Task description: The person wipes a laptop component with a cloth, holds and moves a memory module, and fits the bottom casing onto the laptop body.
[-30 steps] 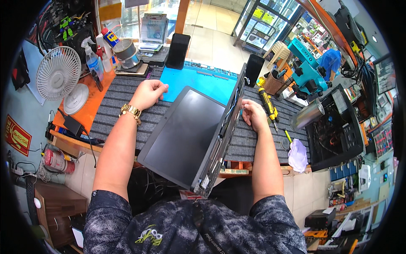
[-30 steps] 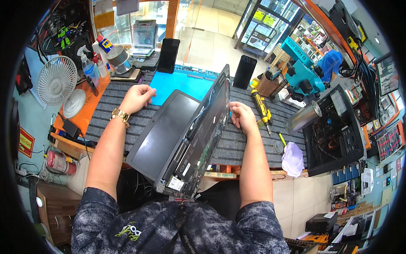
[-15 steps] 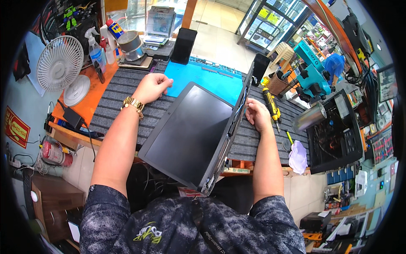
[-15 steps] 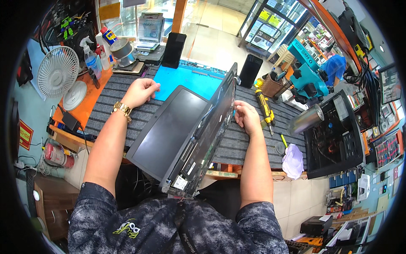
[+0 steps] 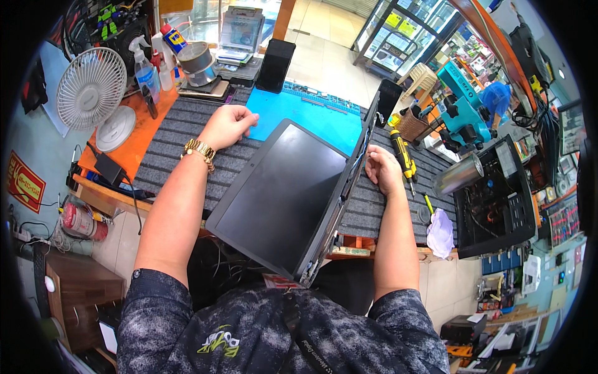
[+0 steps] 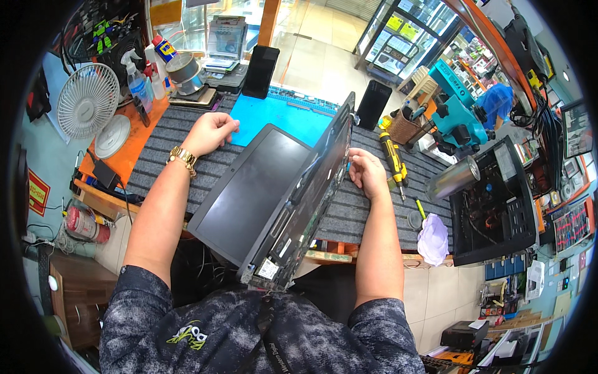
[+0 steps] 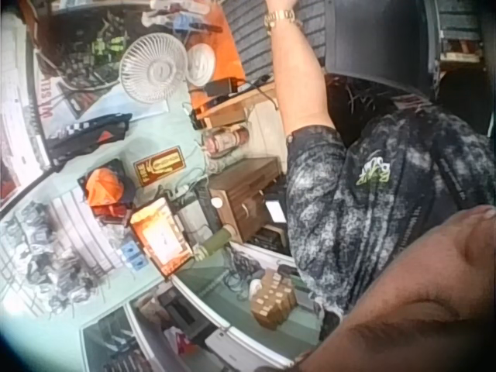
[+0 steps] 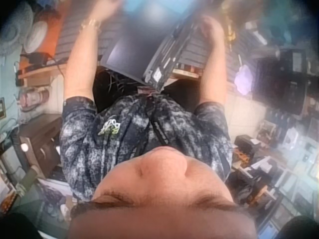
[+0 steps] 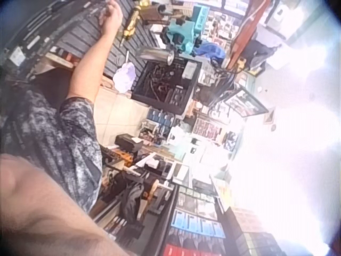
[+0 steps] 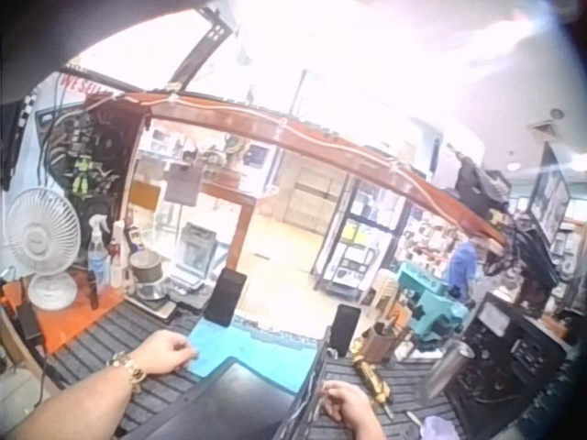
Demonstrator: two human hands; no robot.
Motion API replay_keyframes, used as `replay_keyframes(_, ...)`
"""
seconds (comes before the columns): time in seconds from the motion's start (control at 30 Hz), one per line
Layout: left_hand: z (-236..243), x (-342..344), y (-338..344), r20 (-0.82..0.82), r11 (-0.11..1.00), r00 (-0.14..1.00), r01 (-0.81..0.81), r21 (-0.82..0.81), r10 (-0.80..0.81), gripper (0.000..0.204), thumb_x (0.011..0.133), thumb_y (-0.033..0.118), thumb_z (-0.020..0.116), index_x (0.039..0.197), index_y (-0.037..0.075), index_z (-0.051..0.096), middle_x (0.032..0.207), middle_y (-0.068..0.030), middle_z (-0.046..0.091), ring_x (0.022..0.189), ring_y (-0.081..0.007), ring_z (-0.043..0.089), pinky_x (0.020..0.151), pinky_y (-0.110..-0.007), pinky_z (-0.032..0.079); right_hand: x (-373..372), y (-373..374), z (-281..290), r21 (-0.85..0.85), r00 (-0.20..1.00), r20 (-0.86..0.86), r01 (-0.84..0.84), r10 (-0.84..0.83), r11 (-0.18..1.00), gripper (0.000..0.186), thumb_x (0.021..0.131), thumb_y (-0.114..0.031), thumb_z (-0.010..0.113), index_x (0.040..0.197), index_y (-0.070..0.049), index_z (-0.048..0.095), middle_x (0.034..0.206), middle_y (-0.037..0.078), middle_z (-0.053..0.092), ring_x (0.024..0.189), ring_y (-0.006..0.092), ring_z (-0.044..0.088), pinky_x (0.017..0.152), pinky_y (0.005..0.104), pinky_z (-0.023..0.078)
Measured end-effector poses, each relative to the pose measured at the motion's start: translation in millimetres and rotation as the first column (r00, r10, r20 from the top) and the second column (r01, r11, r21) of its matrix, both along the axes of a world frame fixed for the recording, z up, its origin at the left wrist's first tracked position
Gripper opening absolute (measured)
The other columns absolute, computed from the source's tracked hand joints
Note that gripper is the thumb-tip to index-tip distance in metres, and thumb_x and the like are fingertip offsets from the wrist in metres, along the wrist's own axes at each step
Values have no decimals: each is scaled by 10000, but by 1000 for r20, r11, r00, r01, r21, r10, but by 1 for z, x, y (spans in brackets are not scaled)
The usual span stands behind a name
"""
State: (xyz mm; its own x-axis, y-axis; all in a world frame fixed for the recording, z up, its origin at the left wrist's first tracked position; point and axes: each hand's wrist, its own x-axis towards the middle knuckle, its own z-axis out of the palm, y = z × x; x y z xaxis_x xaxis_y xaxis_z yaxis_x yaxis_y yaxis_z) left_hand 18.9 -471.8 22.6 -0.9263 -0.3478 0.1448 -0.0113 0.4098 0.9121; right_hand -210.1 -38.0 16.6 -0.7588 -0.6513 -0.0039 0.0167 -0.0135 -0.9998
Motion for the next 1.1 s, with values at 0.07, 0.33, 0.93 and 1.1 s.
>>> replay_keyframes(0.07, -1, 0, -1, -4, 1000, 1000, 1, 0, -1, 333, 1095, 329, 719, 969, 28, 786, 744, -16, 728, 598, -67, 614, 554, -259, 484, 0, -1, -2, -6, 1000, -4, 7, -7, 1000, 335, 1025, -131, 586, 1278, 59, 694, 937, 70, 675, 587, 135, 611, 405, 246, 406)
replay_keyframes(0.33, -2, 0, -2, 1, 1000, 1000, 6, 5, -6, 334, 1099, 324, 716, 978, 21, 787, 760, -21, 738, 605, -71, 624, 559, -259, 492, 1, -1, -1, 2, 1000, 4, 7, -7, 1000, 340, 1025, -129, 580, 1282, 61, 694, 954, 75, 694, 582, 129, 607, 401, 243, 405)
replay_keyframes(0.93, 0, 1, 0, -1, 1000, 1000, 1, -4, -1, 325, 1094, 331, 721, 992, 31, 792, 765, -14, 736, 612, -67, 616, 558, -260, 483, 2, -2, -1, -20, 1000, -27, 2, -2, 1000, 336, 1026, -133, 585, 1267, 70, 701, 981, 83, 706, 584, 127, 606, 408, 238, 405)
replay_keyframes(1.1, 0, 0, 1, 11, 1000, 1000, 1, -2, -1, 318, 1093, 327, 722, 998, 31, 791, 763, -11, 733, 609, -65, 614, 556, -257, 481, 2, -2, -1, -19, 1000, -3, 23, -23, 1000, 321, 1027, -131, 592, 1255, 68, 699, 936, 69, 678, 582, 127, 611, 406, 241, 408)
